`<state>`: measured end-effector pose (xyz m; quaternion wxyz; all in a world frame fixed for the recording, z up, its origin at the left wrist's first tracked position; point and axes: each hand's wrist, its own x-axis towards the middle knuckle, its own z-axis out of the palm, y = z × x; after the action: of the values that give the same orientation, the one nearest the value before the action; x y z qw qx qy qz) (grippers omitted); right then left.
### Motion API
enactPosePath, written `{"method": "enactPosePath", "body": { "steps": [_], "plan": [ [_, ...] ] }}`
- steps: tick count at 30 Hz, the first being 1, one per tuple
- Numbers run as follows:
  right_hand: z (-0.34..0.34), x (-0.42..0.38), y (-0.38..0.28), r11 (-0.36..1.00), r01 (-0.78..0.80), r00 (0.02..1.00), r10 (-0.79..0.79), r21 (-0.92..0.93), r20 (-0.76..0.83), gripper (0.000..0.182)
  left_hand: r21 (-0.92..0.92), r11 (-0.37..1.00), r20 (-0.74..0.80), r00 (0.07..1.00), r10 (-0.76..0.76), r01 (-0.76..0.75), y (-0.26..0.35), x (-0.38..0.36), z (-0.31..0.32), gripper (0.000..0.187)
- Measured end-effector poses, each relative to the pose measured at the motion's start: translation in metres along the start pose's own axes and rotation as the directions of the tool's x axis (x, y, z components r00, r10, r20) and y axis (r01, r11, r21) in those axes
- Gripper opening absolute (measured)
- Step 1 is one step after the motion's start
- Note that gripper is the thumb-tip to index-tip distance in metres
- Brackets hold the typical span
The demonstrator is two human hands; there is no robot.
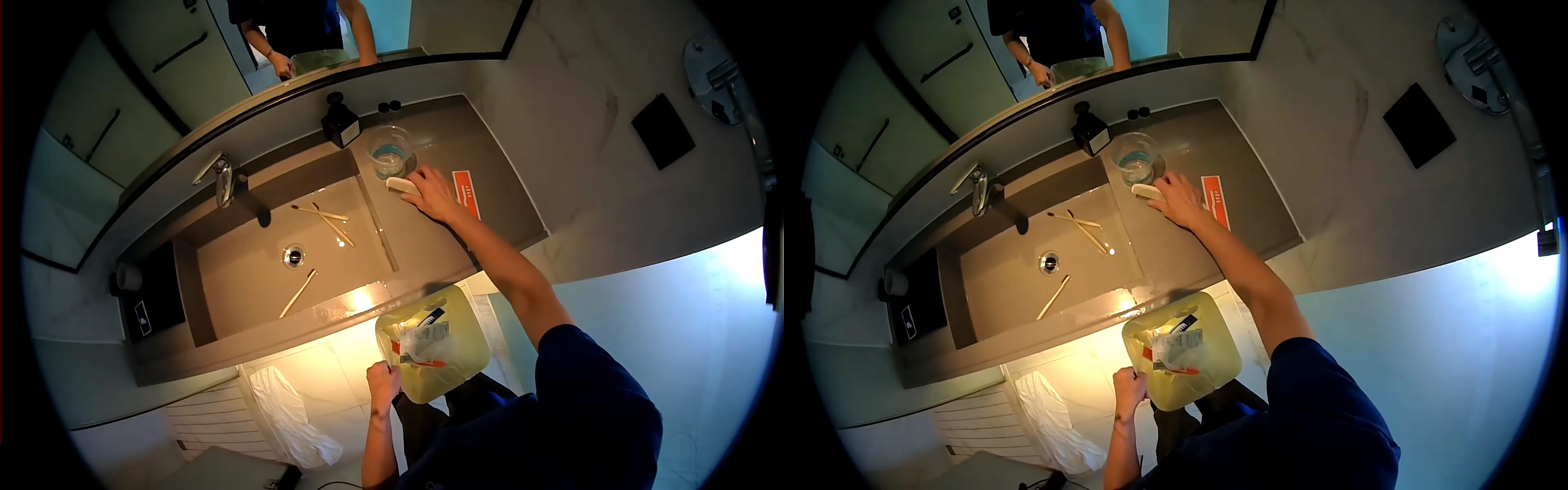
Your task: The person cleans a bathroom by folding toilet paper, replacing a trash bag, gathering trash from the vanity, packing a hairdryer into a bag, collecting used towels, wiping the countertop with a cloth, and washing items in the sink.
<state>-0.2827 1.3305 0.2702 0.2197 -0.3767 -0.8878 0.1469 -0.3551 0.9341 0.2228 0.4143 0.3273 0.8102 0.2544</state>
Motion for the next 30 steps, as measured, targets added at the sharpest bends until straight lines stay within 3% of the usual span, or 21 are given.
{"method": "enactPosePath", "body": {
  "steps": [2, 5, 9, 11, 13, 14, 17, 18, 19, 21, 24, 27, 28, 30],
  "plan": [
    [0.0, 0.0, -0.001, 0.999, -0.048, 0.999, 0.048, 0.004, -0.019, 0.039, -0.044, 0.999, 0.025, 0.999, -0.026, 0.027, 0.015, -0.003, -0.007, 0.023],
    [-0.005, -0.025, -0.01, 0.981, -0.194, 0.972, 0.192, 0.007, 0.133, 0.042, -0.082, 0.996, 0.046, 0.998, -0.032, 0.036, 0.009, -0.002, -0.003, 0.023],
    [-0.019, -0.114, -0.045, 0.996, -0.048, 0.933, 0.018, 0.075, 0.359, 0.044, -0.026, 1.0, 0.004, 1.0, -0.002, 0.003, -0.028, 0.013, 0.019, 0.023],
    [-0.042, -0.146, -0.074, 0.998, 0.013, 0.859, -0.046, 0.069, 0.511, 0.046, -0.014, 1.0, 0.004, 1.0, -0.006, 0.006, -0.035, 0.015, 0.024, 0.023],
    [-0.071, -0.155, -0.09, 0.977, 0.009, 0.85, -0.119, 0.212, 0.513, 0.047, -0.032, 0.997, 0.05, 0.997, -0.067, 0.068, -0.016, 0.01, 0.012, 0.023],
    [-0.078, -0.159, -0.093, 0.959, 0.003, 0.845, -0.154, 0.285, 0.511, 0.047, 0.025, 0.999, 0.002, 1.0, 0.022, -0.022, -0.029, 0.014, 0.02, 0.023],
    [-0.067, -0.148, -0.066, 0.987, -0.123, 0.953, 0.146, -0.102, 0.264, 0.052, 0.031, 0.999, -0.006, 0.999, 0.043, -0.043, -0.039, 0.018, 0.028, 0.023],
    [-0.06, -0.135, -0.045, 0.946, -0.315, 0.943, 0.321, -0.076, 0.09, 0.055, 0.02, 1.0, 0.015, 1.0, 0.019, -0.02, -0.029, 0.015, 0.022, 0.024],
    [-0.058, -0.12, -0.025, 0.87, -0.493, 0.869, 0.49, -0.019, -0.074, 0.058, -0.046, 0.995, 0.108, 0.99, -0.087, 0.092, -0.002, 0.005, 0.007, 0.023],
    [-0.066, -0.098, -0.006, 0.72, -0.687, 0.725, 0.687, -0.095, -0.037, 0.063, 0.04, 0.999, -0.004, 1.0, 0.025, -0.024, -0.019, 0.01, 0.019, 0.023],
    [-0.058, -0.097, 0.007, 0.736, -0.67, 0.735, 0.676, -0.092, 0.058, 0.055, 0.07, 0.996, -0.026, 0.998, 0.065, -0.063, -0.017, 0.01, 0.018, 0.022],
    [-0.056, -0.113, 0.01, 0.851, -0.518, 0.834, 0.524, -0.083, 0.17, 0.046, 0.011, 0.998, -0.02, 0.998, 0.055, -0.054, -0.039, 0.019, 0.033, 0.023],
    [-0.055, -0.118, 0.01, 0.884, -0.462, 0.873, 0.467, -0.073, 0.143, 0.043, -0.048, 0.995, 0.07, 0.994, -0.082, 0.086, -0.002, 0.007, 0.013, 0.023],
    [-0.052, -0.131, 0.008, 0.94, -0.338, 0.936, 0.342, -0.05, 0.087, 0.038, -0.077, 0.989, 0.102, 0.988, -0.117, 0.125, 0.011, 0.004, 0.012, 0.023]
  ]
}}
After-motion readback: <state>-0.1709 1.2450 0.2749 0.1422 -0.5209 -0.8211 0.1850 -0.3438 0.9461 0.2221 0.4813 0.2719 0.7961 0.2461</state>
